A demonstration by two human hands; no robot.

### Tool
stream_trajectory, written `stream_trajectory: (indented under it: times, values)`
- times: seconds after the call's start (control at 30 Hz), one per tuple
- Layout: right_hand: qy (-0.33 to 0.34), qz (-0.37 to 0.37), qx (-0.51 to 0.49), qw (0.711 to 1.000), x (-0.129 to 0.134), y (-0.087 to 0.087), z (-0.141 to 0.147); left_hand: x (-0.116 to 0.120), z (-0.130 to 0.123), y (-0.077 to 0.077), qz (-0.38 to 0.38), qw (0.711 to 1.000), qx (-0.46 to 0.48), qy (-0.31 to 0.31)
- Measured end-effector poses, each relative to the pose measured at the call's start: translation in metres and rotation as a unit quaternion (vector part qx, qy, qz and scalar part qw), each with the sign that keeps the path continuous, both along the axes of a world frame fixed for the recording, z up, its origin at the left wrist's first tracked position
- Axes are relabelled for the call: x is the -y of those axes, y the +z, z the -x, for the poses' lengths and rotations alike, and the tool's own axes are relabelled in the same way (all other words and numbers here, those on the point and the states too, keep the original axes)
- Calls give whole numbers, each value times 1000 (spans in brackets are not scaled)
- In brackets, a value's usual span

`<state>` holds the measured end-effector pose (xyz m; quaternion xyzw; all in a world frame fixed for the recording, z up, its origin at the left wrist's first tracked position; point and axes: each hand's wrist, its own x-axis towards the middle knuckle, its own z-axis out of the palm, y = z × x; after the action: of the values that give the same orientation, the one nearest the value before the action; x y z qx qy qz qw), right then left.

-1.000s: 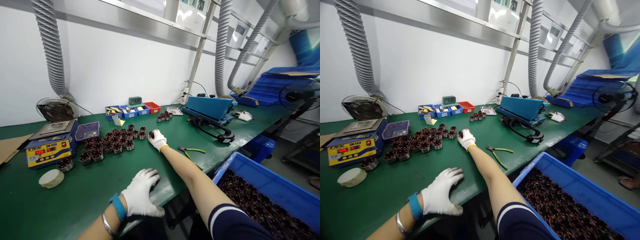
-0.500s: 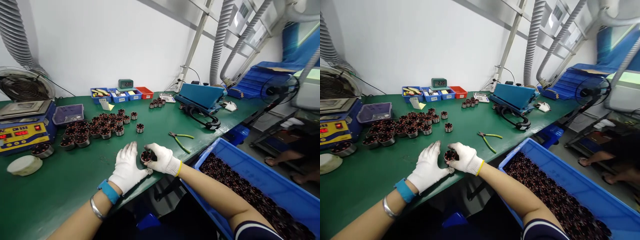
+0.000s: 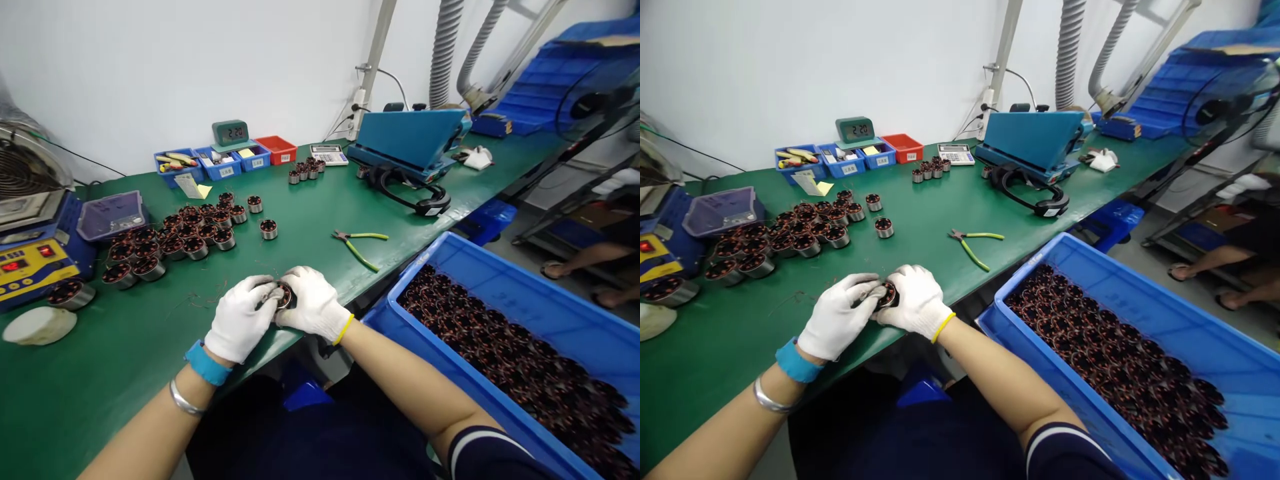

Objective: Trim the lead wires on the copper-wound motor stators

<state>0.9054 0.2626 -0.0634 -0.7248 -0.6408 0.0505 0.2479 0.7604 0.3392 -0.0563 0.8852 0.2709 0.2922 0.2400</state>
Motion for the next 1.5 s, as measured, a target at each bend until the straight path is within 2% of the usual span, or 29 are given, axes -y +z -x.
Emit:
stream_trajectory:
  times: [0.07, 0.1, 0.17, 0.2, 0.27, 0.37, 0.47, 0.6, 0.67, 0.73, 0.8, 0.83, 0.9, 0.97, 1.03, 1.1, 1.13, 1.2, 1.3, 1.4, 1.5]
  values:
    - [7, -8, -14, 1000, -2, -2, 7, -3, 0, 1, 98, 994, 43, 33]
    - [22, -14, -17, 1000, -2, -2, 9, -5, 0, 2, 166, 981, 70, 66]
    - [66, -24, -19, 997, -2, -3, 9, -10, -1, 4, 305, 935, 129, 125]
    - [86, -29, -21, 996, -2, -3, 8, -13, -1, 5, 362, 910, 154, 134]
    - [106, -38, -25, 993, -3, -3, 6, -17, 1, 9, 435, 876, 181, 106]
    - [110, -49, -31, 992, -3, -4, 4, -22, 8, 20, 473, 867, 147, 42]
    - [112, -51, -29, 992, -4, -5, 5, -18, 17, 35, 441, 892, 96, -3]
    - [93, -40, -28, 995, -5, -3, 7, -3, 32, 47, 341, 928, 137, -58]
    - [88, -30, -27, 995, -6, -1, 8, 5, 38, 47, 217, 965, 104, -106]
    - [89, -21, -24, 996, -7, -1, 9, 11, 42, 45, 62, 986, 47, -146]
    - [88, -18, -25, 996, -7, -1, 9, 12, 43, 44, -33, 992, 25, -117]
    - [85, -19, -29, 996, -7, -1, 9, 11, 42, 45, -49, 996, 34, -67]
    - [81, -18, -43, 996, -7, 1, 7, 7, 39, 49, -24, 996, 65, 56]
    - [90, -12, -63, 994, -7, 4, 2, 2, 36, 54, 46, 991, 42, 119]
    - [123, 3, -90, 988, -6, 8, -5, -1, 32, 56, 101, 987, -60, 105]
    - [161, 20, -128, 978, -5, 13, -12, -1, 27, 51, 102, 977, -170, 78]
    - [168, 26, -150, 974, -4, 15, -14, 0, 24, 46, 92, 974, -193, 74]
    - [151, 29, -186, 970, -4, 16, -16, 4, 18, 34, 91, 976, -183, 69]
    - [90, 19, -219, 971, -4, 12, -14, 8, 12, 19, 134, 980, -135, 55]
    - [59, 3, -236, 970, -1, 5, -12, 6, 10, 15, 145, 980, -126, 57]
    - [16, -26, -209, 977, 5, 1, -8, 3, 10, 18, 137, 980, -130, 68]
